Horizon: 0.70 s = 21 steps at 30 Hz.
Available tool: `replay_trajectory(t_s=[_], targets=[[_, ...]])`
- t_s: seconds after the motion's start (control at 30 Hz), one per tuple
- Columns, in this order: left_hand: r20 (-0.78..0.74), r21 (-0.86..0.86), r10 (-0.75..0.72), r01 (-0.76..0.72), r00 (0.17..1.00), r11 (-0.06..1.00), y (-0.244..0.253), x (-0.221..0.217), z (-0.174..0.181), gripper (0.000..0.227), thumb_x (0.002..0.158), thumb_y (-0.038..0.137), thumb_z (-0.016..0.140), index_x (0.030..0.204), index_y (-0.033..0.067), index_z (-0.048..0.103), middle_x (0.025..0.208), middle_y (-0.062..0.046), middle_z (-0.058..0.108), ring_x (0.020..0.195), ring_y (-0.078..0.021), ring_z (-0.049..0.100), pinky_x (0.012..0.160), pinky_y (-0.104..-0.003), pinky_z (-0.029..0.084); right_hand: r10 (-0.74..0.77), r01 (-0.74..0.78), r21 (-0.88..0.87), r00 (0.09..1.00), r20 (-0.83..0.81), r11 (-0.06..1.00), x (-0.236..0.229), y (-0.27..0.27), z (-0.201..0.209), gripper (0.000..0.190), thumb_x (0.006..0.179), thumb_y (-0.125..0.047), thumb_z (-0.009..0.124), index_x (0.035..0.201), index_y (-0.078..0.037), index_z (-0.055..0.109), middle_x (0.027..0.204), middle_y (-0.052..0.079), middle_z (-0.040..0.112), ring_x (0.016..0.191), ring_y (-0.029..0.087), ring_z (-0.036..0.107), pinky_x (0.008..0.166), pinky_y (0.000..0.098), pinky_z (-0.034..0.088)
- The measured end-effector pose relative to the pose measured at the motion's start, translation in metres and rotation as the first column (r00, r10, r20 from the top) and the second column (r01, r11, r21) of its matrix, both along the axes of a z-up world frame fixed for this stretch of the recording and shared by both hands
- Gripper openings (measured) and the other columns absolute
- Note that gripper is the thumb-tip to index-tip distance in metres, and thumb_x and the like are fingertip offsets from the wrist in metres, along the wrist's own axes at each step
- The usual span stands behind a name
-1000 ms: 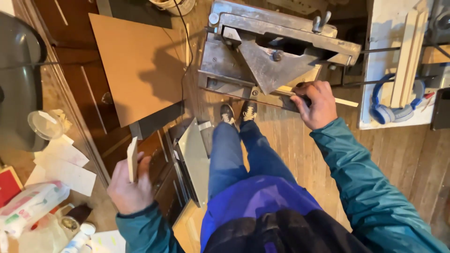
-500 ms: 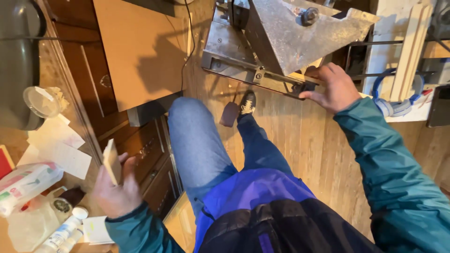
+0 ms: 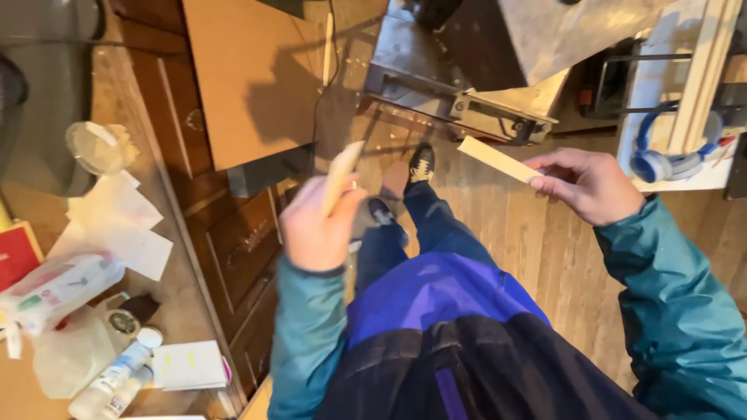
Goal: Measuring and cutting thin wooden strips for art framing using a manual mitre cutter.
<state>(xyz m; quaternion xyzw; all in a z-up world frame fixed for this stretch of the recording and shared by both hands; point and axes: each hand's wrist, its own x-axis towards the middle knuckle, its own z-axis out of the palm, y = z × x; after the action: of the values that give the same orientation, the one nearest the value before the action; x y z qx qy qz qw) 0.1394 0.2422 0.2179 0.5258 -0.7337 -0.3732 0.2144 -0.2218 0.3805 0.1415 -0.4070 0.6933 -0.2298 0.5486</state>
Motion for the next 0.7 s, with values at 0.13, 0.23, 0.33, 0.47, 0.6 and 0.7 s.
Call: replay_trajectory(t_s=[0.13, 0.23, 0.33, 0.47, 0.6, 0.7], targets=[[-0.261, 0.077, -0.11, 0.134, 0.959, 0.988, 0.002, -0.017, -0.004, 0.037, 0.087, 0.009, 0.077, 0.123, 0.0023, 0.071, 0.094, -0.009, 0.073, 0.085, -0.0208, 0.072, 0.078, -0.032, 0.057, 0.059, -0.056, -0.094, 0.998, 0.036, 0.994, 0.05, -0.009, 0.024, 0.029, 0.092, -0.01, 0.072, 0.121, -0.004, 0.074, 0.087, 0.005, 0.074, 0.075, 0.01, 0.068, 0.066, 0.0271, 0.055], [-0.308, 0.224, -0.071, 0.145, 0.949, 0.964, 0.017, -0.004, -0.008, 0.029, 0.084, 0.012, 0.08, 0.111, 0.0023, 0.074, 0.088, -0.008, 0.072, 0.075, -0.018, 0.072, 0.069, -0.031, 0.057, 0.069, -0.063, -0.12, 0.996, 0.048, 0.991, 0.092, -0.011, 0.044, 0.028, 0.092, -0.01, 0.072, 0.119, -0.004, 0.074, 0.089, 0.005, 0.072, 0.074, 0.01, 0.068, 0.064, 0.0271, 0.054], [-0.346, 0.172, -0.035, 0.1, 0.937, 0.98, 0.029, 0.019, -0.017, 0.017, 0.09, 0.013, 0.079, 0.101, 0.0017, 0.074, 0.088, -0.007, 0.073, 0.077, -0.017, 0.073, 0.072, -0.03, 0.057, 0.133, -0.131, -0.201, 0.991, -0.003, 0.971, 0.122, -0.004, 0.053, 0.029, 0.091, -0.01, 0.073, 0.119, -0.004, 0.074, 0.088, 0.005, 0.072, 0.075, 0.011, 0.069, 0.065, 0.0265, 0.055], [-0.323, 0.317, 0.078, 0.03, 0.943, 0.948, 0.046, 0.05, -0.018, 0.017, 0.088, 0.016, 0.08, 0.095, 0.0015, 0.074, 0.079, -0.008, 0.072, 0.07, -0.0174, 0.067, 0.066, -0.031, 0.053, 0.162, -0.179, -0.276, 0.983, -0.083, 0.944, 0.154, 0.008, 0.066, 0.029, 0.09, -0.009, 0.073, 0.118, -0.004, 0.073, 0.09, 0.007, 0.07, 0.077, 0.015, 0.07, 0.068, 0.0279, 0.055], [-0.279, 0.334, 0.071, 0.027, 0.958, 0.942, 0.052, 0.076, -0.019, 0.016, 0.086, 0.016, 0.078, 0.088, 0.0012, 0.074, 0.074, -0.009, 0.071, 0.065, -0.0149, 0.065, 0.063, -0.032, 0.051, 0.197, -0.281, -0.328, 0.944, -0.265, 0.902, 0.18, 0.015, 0.08, 0.029, 0.088, -0.01, 0.076, 0.116, -0.004, 0.074, 0.093, 0.011, 0.07, 0.08, 0.023, 0.069, 0.07, 0.0314, 0.055], [-0.313, 0.254, 0.031, 0.053, 0.949, 0.966, 0.054, 0.101, -0.027, 0.016, 0.09, 0.016, 0.077, 0.089, 0.001, 0.074, 0.075, -0.008, 0.07, 0.066, -0.014, 0.065, 0.063, -0.033, 0.05, 0.209, -0.308, -0.352, 0.933, -0.293, 0.884, 0.191, 0.022, 0.082, 0.028, 0.089, -0.01, 0.076, 0.116, -0.003, 0.073, 0.094, 0.011, 0.07, 0.082, 0.023, 0.07, 0.072, 0.0311, 0.056]])
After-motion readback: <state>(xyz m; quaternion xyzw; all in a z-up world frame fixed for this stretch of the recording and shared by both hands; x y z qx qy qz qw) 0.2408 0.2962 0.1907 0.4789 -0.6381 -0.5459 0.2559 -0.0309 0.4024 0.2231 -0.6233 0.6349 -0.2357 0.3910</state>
